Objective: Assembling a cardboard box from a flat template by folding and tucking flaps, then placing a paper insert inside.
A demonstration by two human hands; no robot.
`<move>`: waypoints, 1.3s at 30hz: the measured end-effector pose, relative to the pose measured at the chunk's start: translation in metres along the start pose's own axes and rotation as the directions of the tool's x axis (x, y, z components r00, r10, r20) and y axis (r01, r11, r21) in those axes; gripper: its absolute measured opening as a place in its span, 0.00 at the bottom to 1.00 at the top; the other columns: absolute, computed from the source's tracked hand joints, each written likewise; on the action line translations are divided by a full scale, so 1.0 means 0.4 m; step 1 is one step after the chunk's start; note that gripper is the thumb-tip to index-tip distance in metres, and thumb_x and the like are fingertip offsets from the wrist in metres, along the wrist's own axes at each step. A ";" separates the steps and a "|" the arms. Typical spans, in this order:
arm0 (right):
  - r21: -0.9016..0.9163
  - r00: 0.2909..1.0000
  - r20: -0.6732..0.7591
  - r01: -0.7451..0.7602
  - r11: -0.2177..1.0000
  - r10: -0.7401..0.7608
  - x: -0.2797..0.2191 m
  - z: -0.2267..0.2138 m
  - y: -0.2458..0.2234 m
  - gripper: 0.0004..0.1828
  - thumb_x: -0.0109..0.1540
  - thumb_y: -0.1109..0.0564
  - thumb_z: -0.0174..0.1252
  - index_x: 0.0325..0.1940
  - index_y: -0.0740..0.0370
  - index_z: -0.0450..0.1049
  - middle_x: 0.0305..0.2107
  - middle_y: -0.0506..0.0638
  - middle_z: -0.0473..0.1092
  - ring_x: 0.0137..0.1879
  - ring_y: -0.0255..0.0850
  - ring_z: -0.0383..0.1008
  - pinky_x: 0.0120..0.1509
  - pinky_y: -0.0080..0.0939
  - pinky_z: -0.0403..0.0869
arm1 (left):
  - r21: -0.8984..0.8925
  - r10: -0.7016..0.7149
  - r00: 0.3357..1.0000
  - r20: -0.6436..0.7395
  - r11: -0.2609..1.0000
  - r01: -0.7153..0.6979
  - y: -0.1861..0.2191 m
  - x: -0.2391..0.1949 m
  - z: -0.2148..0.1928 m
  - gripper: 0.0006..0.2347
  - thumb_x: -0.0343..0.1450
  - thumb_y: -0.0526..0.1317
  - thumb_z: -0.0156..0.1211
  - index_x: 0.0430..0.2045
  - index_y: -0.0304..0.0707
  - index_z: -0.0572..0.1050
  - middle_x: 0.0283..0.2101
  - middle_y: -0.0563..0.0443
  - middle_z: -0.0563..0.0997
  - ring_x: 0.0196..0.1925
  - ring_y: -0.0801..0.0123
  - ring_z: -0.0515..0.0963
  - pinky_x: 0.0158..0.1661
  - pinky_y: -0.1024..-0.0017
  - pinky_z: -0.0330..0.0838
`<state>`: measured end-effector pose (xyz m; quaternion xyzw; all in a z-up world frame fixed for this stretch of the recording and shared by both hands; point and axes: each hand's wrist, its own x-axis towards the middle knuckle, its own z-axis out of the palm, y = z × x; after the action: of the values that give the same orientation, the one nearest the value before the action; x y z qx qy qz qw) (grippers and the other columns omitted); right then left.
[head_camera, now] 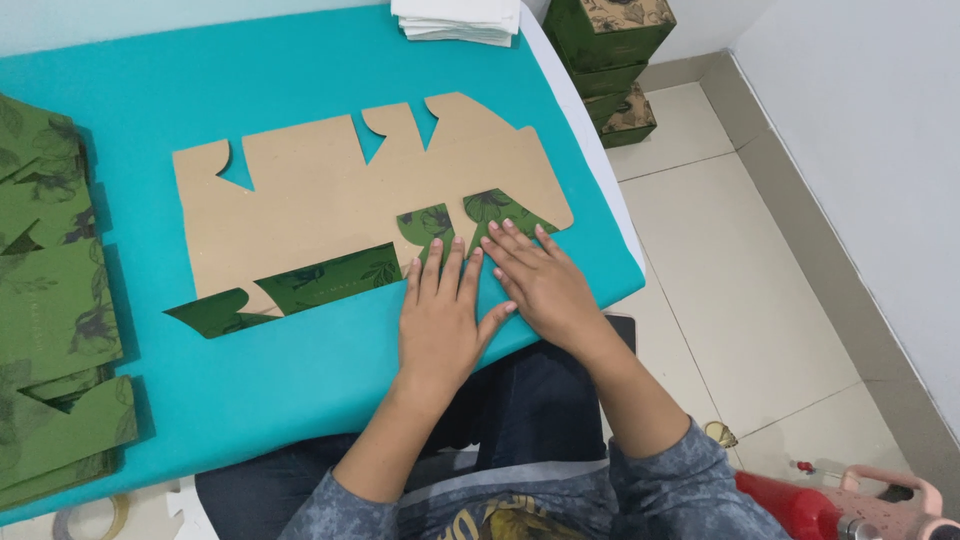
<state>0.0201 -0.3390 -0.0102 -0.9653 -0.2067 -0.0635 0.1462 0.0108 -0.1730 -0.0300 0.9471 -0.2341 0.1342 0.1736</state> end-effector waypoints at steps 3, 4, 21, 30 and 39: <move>-0.060 0.989 0.018 -0.147 0.987 0.148 -0.023 -0.016 0.062 0.21 0.68 0.51 0.42 0.65 0.49 0.64 0.63 0.46 0.60 0.70 0.41 0.54 0.74 0.50 0.47 | -0.020 -0.008 1.000 -0.003 1.000 0.008 0.004 0.000 -0.011 0.31 0.71 0.64 0.36 0.59 0.40 0.65 0.62 0.41 0.64 0.68 0.49 0.57 0.65 0.52 0.46; -0.062 0.989 0.016 -0.146 0.987 0.147 -0.029 -0.027 0.069 0.21 0.68 0.51 0.42 0.65 0.49 0.64 0.63 0.46 0.60 0.70 0.41 0.54 0.74 0.50 0.47 | -0.020 -0.008 1.000 -0.006 1.000 0.008 0.005 0.000 -0.009 0.31 0.71 0.64 0.36 0.59 0.40 0.65 0.62 0.41 0.64 0.68 0.49 0.57 0.65 0.52 0.46; 0.238 0.995 0.021 0.094 0.967 -0.102 -0.093 -0.122 -0.082 0.16 0.62 0.55 0.51 0.54 0.51 0.73 0.51 0.47 0.72 0.63 0.45 0.65 0.73 0.59 0.37 | 0.042 -0.046 0.997 -0.056 0.998 0.048 -0.121 -0.088 -0.063 0.24 0.68 0.63 0.44 0.46 0.48 0.72 0.50 0.47 0.68 0.63 0.48 0.64 0.60 0.45 0.56; 0.288 0.985 0.082 0.123 0.950 -0.153 -0.044 -0.071 -0.062 0.25 0.55 0.69 0.49 0.56 0.56 0.70 0.61 0.56 0.62 0.68 0.58 0.54 0.71 0.58 0.53 | 0.100 -0.006 1.000 -0.009 0.995 0.007 -0.202 -0.143 -0.163 0.18 0.67 0.59 0.51 0.36 0.46 0.72 0.51 0.49 0.70 0.64 0.49 0.66 0.62 0.46 0.54; -0.016 0.920 -0.215 0.331 0.944 -0.326 -0.043 0.044 -0.218 0.09 0.62 0.52 0.55 0.45 0.52 0.74 0.48 0.52 0.71 0.58 0.53 0.70 0.59 0.49 0.69 | 0.061 -0.223 0.970 0.096 0.974 0.218 -0.277 -0.148 -0.235 0.11 0.73 0.44 0.48 0.47 0.51 0.73 0.59 0.55 0.71 0.66 0.53 0.63 0.63 0.43 0.45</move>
<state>-0.0309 -0.2641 -0.0079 -0.9028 -0.3492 -0.1891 0.1648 -0.0017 -0.0207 0.0057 0.9769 -0.1327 0.0711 0.1515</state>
